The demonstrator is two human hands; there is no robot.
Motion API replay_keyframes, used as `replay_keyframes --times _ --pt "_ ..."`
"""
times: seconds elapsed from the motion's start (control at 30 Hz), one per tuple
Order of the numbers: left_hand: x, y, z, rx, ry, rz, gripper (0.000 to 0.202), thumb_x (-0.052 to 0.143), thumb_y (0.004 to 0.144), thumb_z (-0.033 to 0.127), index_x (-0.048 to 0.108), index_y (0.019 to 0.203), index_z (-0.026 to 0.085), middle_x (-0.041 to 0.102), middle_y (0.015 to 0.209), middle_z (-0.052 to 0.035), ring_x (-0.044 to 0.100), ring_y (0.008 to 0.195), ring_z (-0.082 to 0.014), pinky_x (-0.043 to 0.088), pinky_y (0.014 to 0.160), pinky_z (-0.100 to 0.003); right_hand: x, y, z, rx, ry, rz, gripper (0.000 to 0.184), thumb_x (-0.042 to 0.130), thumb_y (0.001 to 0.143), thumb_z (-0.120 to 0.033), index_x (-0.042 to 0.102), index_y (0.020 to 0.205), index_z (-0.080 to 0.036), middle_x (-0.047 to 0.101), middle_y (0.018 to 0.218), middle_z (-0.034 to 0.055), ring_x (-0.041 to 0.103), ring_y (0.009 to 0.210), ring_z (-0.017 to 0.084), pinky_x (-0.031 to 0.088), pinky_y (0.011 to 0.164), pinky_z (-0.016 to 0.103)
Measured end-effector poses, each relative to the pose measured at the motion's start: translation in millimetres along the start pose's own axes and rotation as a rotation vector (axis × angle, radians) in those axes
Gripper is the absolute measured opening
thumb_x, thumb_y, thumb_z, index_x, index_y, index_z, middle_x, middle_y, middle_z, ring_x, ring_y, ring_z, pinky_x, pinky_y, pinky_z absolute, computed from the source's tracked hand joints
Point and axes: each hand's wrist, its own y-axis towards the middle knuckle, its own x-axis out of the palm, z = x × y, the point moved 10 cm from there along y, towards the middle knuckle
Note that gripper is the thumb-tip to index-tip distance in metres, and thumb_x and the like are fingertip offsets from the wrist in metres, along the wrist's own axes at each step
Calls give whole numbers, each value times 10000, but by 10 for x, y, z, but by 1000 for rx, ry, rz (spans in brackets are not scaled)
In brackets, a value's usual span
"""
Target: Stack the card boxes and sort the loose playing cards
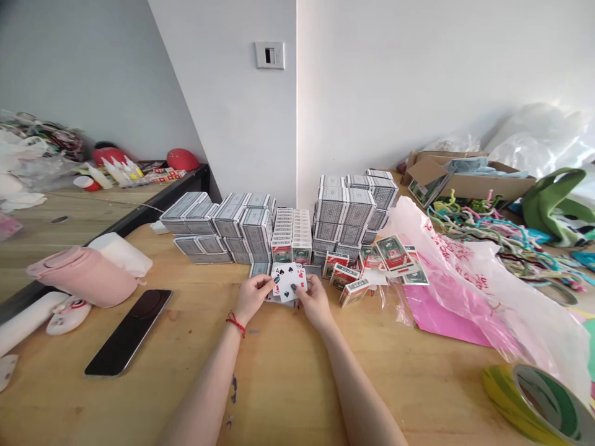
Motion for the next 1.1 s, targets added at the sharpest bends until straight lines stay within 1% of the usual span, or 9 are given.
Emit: replay_keyframes --times 0.17,0.27,0.37,0.5,0.6,0.8,0.9,1.0,1.1 --pt "-4 8 15 20 29 11 234 566 675 353 564 577 141 490 504 28 400 466 -74 318 462 -189 43 -19 -30 -3 -15 -27 324 612 710 -429 430 886 -227 533 548 -71 450 365 83 332 345 199" --pt "-5 6 27 31 49 19 222 567 670 337 553 562 144 469 493 36 386 459 -71 307 457 -189 42 -21 -5 17 -31 -22 277 560 745 -461 451 837 -224 534 554 -57 461 362 89 346 341 212" --pt "7 2 24 27 62 14 223 566 673 334 540 555 147 449 485 40 381 460 -71 301 460 -191 45 -17 12 20 -31 -29 264 551 752 -462 463 805 -219 547 564 -47 469 366 94 364 348 220" --pt "9 -1 24 14 73 14 242 558 681 350 528 548 150 434 473 43 369 455 -73 296 466 -196 52 -15 27 18 -7 -47 263 559 749 -452 480 839 -218 577 610 -32 503 416 107 400 375 225" --pt "6 1 27 11 79 16 258 556 682 365 523 541 151 425 463 44 360 451 -74 293 469 -198 28 -14 34 13 -15 -34 288 571 736 -452 498 875 -211 607 673 -9 526 482 117 417 395 222" --pt "18 4 15 12 69 10 288 557 684 392 512 532 152 422 461 44 361 454 -74 291 474 -199 8 -14 -2 0 -29 -21 299 602 706 -440 517 874 -208 627 717 6 542 532 127 432 421 221" --pt "16 0 24 19 74 19 297 560 683 407 524 536 151 432 467 41 371 460 -76 293 474 -199 -7 -14 -26 5 -26 -3 303 618 686 -440 529 860 -209 637 742 13 560 555 140 444 429 230" --pt "26 -7 39 30 77 17 294 556 689 405 536 543 150 453 479 34 384 469 -79 298 474 -198 -8 -12 -10 31 -18 -2 335 622 678 -451 534 889 -205 647 763 25 577 571 156 451 429 240" --pt "33 -11 44 36 83 12 287 551 697 396 544 548 150 471 493 30 393 478 -80 303 478 -198 -1 -11 10 33 -1 -11 342 623 679 -449 539 898 -200 655 783 33 596 609 174 467 461 257"
